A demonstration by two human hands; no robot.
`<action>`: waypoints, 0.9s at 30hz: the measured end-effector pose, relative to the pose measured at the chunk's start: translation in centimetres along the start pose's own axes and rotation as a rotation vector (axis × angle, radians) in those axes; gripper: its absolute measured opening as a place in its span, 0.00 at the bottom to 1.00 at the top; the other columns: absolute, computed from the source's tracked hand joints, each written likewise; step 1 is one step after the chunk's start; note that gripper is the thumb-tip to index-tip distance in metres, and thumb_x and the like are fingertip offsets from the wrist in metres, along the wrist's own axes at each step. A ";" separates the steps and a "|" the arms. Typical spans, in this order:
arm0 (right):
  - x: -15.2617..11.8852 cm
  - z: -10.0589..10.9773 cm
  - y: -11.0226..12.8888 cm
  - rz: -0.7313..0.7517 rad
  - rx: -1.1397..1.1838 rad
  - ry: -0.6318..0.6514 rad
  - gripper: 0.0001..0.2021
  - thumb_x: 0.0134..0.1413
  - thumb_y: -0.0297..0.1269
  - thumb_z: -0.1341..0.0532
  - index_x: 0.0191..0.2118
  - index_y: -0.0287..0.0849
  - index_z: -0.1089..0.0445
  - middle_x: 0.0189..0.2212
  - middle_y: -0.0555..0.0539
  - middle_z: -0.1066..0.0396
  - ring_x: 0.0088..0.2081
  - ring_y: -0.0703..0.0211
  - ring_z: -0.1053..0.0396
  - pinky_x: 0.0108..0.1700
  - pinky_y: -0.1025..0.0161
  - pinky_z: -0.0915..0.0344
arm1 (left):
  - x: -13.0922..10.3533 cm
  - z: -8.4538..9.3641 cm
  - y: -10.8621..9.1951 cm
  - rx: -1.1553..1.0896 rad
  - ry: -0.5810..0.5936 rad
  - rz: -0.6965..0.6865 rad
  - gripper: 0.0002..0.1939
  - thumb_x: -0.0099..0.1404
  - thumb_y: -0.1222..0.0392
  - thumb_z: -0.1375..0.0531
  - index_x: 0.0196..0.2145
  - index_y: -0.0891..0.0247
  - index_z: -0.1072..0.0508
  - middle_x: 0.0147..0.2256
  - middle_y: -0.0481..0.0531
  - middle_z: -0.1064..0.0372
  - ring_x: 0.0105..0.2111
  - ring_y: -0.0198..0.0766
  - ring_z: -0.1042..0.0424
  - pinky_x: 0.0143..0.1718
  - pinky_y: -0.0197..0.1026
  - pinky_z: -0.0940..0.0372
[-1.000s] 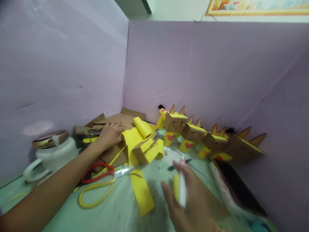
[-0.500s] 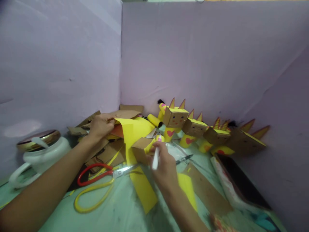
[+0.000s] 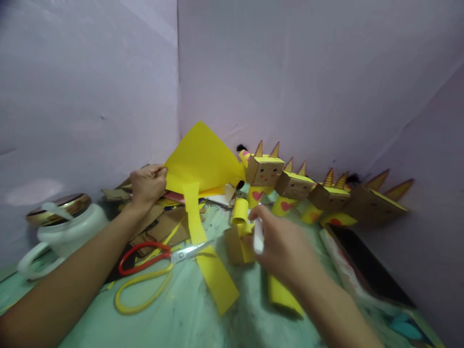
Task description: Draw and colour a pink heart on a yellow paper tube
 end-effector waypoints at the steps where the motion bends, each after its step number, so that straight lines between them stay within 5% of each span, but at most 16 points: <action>1: 0.2 -0.3 0.3 0.000 -0.013 0.014 0.11 0.43 0.40 0.40 0.35 0.47 0.38 0.18 0.53 0.32 0.18 0.58 0.35 0.21 0.67 0.47 | -0.1 0.0 0.0 -0.011 -0.005 0.006 0.12 0.57 0.61 0.48 0.26 0.65 0.25 0.26 0.53 0.27 0.28 0.37 0.30 0.29 0.36 0.43; 7: 0.3 0.4 2.0 0.087 0.157 -0.153 0.10 0.49 0.40 0.42 0.37 0.45 0.38 0.24 0.51 0.29 0.21 0.59 0.32 0.23 0.67 0.42 | 0.5 0.6 0.8 -0.147 -0.116 0.146 0.11 0.56 0.61 0.47 0.18 0.64 0.35 0.18 0.46 0.39 0.23 0.34 0.37 0.26 0.36 0.45; 11: 0.6 1.0 2.8 0.005 0.592 -0.283 0.10 0.56 0.45 0.46 0.37 0.45 0.35 0.30 0.48 0.26 0.27 0.59 0.28 0.29 0.64 0.33 | 1.3 0.8 0.4 -0.335 -0.189 0.292 0.08 0.59 0.61 0.49 0.23 0.63 0.37 0.21 0.46 0.38 0.23 0.33 0.36 0.24 0.35 0.41; 17: 4.3 -1.4 4.8 -0.309 1.385 -0.052 0.19 0.47 0.49 0.37 0.41 0.42 0.37 0.35 0.42 0.25 0.35 0.53 0.25 0.41 0.55 0.28 | -0.1 0.9 -4.0 -0.930 0.046 0.638 0.02 0.56 0.67 0.45 0.27 0.62 0.35 0.26 0.47 0.33 0.23 0.32 0.33 0.20 0.34 0.34; 21: 7.0 -1.8 7.4 -0.251 1.597 0.047 0.16 0.44 0.47 0.35 0.32 0.42 0.37 0.37 0.42 0.27 0.40 0.52 0.27 0.41 0.57 0.28 | -1.5 2.0 -6.6 -1.100 0.192 0.677 0.01 0.55 0.67 0.44 0.27 0.64 0.33 0.27 0.48 0.31 0.21 0.31 0.33 0.16 0.32 0.35; 24: 8.1 -0.5 7.7 -0.236 1.501 -0.304 0.11 0.42 0.38 0.35 0.27 0.41 0.38 0.28 0.48 0.30 0.31 0.58 0.28 0.32 0.61 0.27 | -1.2 2.3 -6.8 -1.101 0.409 0.554 0.08 0.58 0.59 0.46 0.30 0.66 0.30 0.27 0.52 0.30 0.22 0.36 0.30 0.20 0.37 0.32; 27: 8.1 1.8 6.9 -0.185 1.224 -0.616 0.07 0.42 0.33 0.38 0.24 0.40 0.38 0.22 0.52 0.36 0.23 0.63 0.33 0.22 0.67 0.34 | -0.1 2.1 -5.3 -0.645 0.594 0.167 0.20 0.63 0.54 0.54 0.41 0.67 0.28 0.35 0.58 0.28 0.34 0.43 0.27 0.34 0.45 0.30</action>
Point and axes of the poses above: each hand's wrist, its own x-axis towards the middle knuckle, its own z-axis out of the back of the hand, y = z × x, the point moved 3 cm from there along x, towards the middle knuckle
